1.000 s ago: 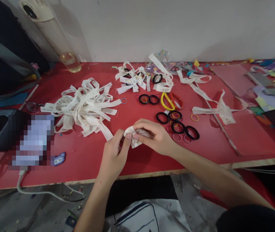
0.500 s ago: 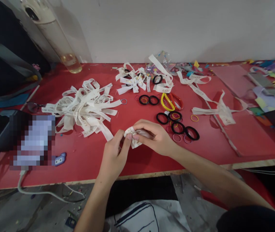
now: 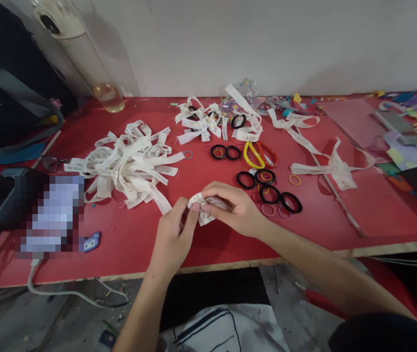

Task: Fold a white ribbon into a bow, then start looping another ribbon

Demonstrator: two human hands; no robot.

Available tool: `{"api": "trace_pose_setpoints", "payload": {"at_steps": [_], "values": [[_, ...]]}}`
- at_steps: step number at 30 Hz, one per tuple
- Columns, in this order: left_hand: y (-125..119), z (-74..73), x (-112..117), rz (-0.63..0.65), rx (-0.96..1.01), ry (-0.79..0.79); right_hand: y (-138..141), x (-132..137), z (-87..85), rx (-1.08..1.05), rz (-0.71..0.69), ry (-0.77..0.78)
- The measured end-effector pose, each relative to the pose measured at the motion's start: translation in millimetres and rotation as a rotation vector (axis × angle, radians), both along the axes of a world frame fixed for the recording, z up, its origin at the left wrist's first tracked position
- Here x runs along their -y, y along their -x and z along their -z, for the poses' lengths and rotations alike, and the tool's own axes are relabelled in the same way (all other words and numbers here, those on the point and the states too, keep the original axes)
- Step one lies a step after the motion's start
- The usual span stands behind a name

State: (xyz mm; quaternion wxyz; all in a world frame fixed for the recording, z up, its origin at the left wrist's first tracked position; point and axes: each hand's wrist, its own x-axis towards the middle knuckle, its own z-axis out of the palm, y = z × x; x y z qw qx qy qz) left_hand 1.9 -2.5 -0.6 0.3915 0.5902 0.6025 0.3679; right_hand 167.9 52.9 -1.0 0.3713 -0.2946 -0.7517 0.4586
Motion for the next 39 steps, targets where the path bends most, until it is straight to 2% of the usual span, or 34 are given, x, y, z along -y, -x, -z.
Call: {"api": "trace_pose_setpoints", "payload": {"at_steps": [39], "values": [[0.0, 0.6, 0.1, 0.007, -0.015, -0.013, 0.0, -0.2, 1.3, -0.001, 0.003, -0.005]]}}
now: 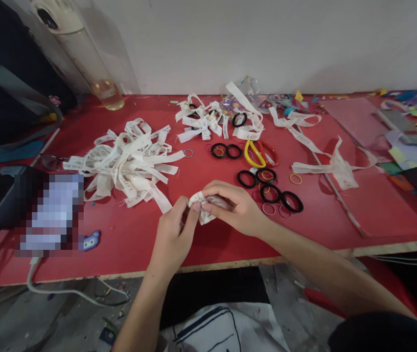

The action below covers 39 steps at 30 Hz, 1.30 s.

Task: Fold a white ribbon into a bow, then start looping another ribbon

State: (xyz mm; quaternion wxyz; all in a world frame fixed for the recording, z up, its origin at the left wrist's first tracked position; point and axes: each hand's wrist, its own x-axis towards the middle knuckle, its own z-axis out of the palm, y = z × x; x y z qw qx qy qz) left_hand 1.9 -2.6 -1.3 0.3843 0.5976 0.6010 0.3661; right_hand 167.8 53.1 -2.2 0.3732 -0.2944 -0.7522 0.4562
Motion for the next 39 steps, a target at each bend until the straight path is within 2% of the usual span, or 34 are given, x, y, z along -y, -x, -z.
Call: {"api": "trace_pose_setpoints", "payload": {"at_steps": [39], "values": [[0.3, -0.2, 0.5, 0.004, 0.004, 0.030, -0.4, 0.0, 0.0, 0.014, 0.006, -0.006]]}}
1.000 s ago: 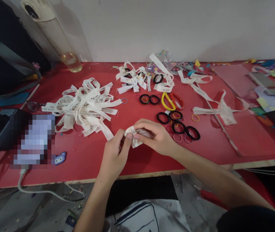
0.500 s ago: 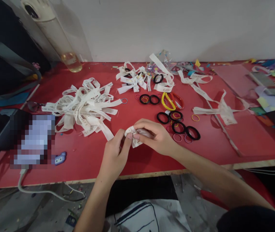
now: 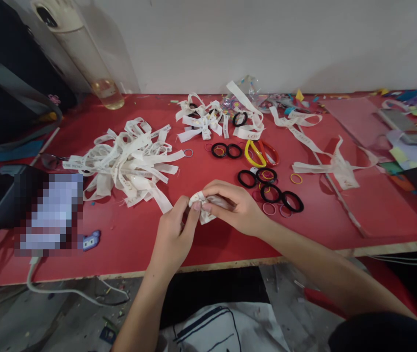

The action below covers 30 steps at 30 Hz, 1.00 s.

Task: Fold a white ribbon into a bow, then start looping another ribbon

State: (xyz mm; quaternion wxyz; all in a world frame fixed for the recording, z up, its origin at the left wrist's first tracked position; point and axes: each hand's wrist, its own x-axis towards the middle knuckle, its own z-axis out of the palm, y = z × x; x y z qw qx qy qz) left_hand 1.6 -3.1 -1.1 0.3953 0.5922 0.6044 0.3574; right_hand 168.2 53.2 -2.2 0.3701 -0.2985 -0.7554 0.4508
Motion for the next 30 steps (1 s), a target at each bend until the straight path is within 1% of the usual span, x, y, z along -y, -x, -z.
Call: {"api": "trace_pose_setpoints", "payload": {"at_steps": [12, 23, 30], "values": [[0.5, 0.8, -0.6, 0.008, -0.025, -0.005, 0.6, -0.2, -1.8, 0.028, 0.007, -0.064], [0.1, 3.1, -1.2, 0.026, -0.097, 0.012, -0.3, 0.2, -0.7, 0.063, 0.020, -0.152], [-0.1, 2.0, -1.4, 0.035, -0.136, 0.013, -0.6, 0.0, 0.2, 0.076, 0.021, -0.163]]}}
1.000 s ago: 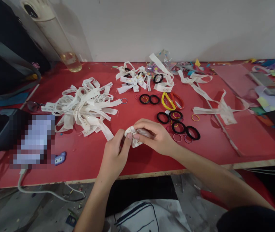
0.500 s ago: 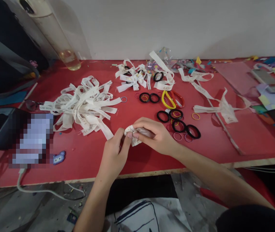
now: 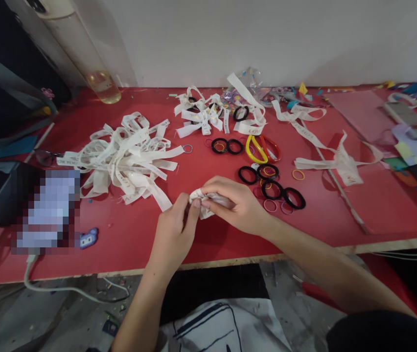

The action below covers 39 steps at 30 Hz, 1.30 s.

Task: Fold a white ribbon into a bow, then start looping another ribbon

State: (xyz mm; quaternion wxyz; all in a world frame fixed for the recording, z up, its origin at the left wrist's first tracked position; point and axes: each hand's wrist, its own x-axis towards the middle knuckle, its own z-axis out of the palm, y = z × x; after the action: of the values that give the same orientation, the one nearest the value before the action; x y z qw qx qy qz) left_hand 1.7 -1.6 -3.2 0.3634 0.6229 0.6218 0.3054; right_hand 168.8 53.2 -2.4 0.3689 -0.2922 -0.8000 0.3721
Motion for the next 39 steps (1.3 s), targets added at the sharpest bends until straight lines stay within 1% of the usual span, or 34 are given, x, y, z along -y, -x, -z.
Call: {"api": "trace_pose_setpoints", "payload": {"at_steps": [22, 39], "values": [[-1.4, 0.1, -0.5, 0.018, -0.099, -0.021, -2.7, -0.5, 1.4, 0.067, -0.013, -0.082], [-1.4, 0.9, -1.0, 0.020, -0.119, -0.044, -2.1, -0.7, 0.8, 0.064, -0.005, -0.065]]}}
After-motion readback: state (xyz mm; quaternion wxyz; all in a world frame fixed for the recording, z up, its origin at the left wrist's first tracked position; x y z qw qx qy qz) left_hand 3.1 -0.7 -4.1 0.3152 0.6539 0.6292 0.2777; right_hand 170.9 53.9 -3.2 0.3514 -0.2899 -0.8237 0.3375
